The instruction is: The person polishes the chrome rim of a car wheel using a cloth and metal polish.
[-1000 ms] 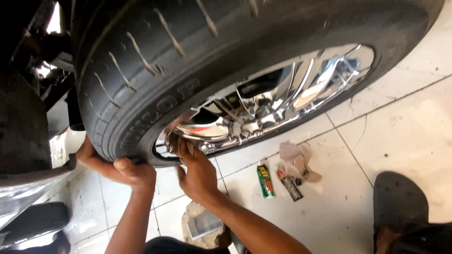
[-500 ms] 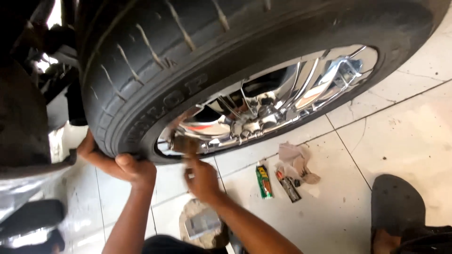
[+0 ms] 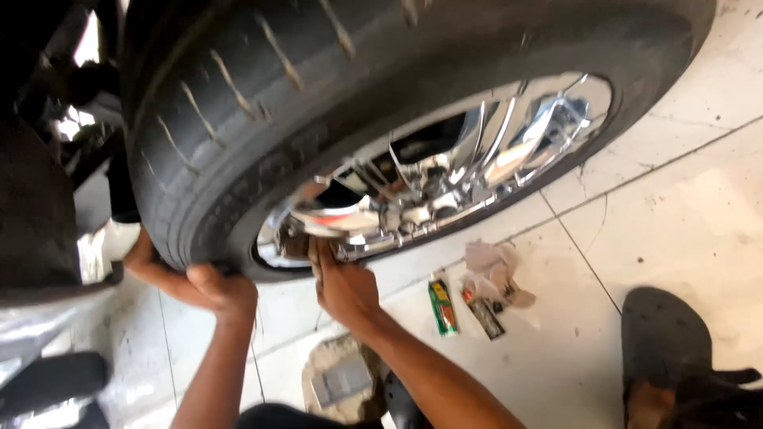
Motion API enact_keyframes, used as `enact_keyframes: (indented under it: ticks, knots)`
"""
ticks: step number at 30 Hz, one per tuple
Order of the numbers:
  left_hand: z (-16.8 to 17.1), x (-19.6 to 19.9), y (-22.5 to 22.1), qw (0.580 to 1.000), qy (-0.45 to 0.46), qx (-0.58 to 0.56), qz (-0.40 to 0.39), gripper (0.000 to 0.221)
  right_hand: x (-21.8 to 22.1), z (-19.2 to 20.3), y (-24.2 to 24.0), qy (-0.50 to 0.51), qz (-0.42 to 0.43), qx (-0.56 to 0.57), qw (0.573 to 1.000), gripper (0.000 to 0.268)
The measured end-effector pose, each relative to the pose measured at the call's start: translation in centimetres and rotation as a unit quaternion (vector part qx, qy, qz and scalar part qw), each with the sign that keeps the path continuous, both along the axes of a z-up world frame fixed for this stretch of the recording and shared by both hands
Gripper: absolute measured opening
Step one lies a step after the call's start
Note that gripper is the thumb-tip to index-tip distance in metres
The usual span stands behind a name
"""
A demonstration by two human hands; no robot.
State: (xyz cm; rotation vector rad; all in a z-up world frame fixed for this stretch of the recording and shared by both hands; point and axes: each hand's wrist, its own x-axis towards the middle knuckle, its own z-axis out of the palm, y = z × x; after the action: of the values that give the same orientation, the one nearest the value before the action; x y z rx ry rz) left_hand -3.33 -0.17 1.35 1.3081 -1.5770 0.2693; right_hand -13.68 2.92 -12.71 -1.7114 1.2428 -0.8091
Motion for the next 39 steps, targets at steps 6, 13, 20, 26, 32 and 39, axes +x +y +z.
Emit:
enact_keyframes:
  ticks: [6,13,20,26,32,39]
  knots:
    - [0.9,-0.7,-0.6,0.999,0.020,0.001,-0.032,0.092,-1.1,2.1,-1.7,0.028,0.006,0.001,1.000,0.058]
    - [-0.6,1.2,-0.4,1.000,0.014,-0.007,-0.009,0.097,-1.1,2.5,-1.3,0.049,0.032,0.003,0.998,0.050]
    - [-0.7,2.0,-0.3,1.000,0.007,-0.006,0.010,0.097,-0.2,1.3,-1.1,-0.020,0.019,-0.012,1.000,0.046]
    - [-1.0,1.9,-0.2,1.000,0.023,-0.005,-0.006,0.096,0.4,1.1,2.2,0.005,0.039,0.008,0.999,0.083]
    - [-1.2,1.7,-0.8,1.000,0.026,-0.004,-0.013,0.097,1.5,3.3,3.1,-0.250,-0.018,0.018,0.968,0.101]
    - [-0.5,1.0,-0.5,0.999,0.021,0.003,-0.029,0.095,-0.5,0.3,1.6,-0.010,0.083,0.078,0.993,0.093]
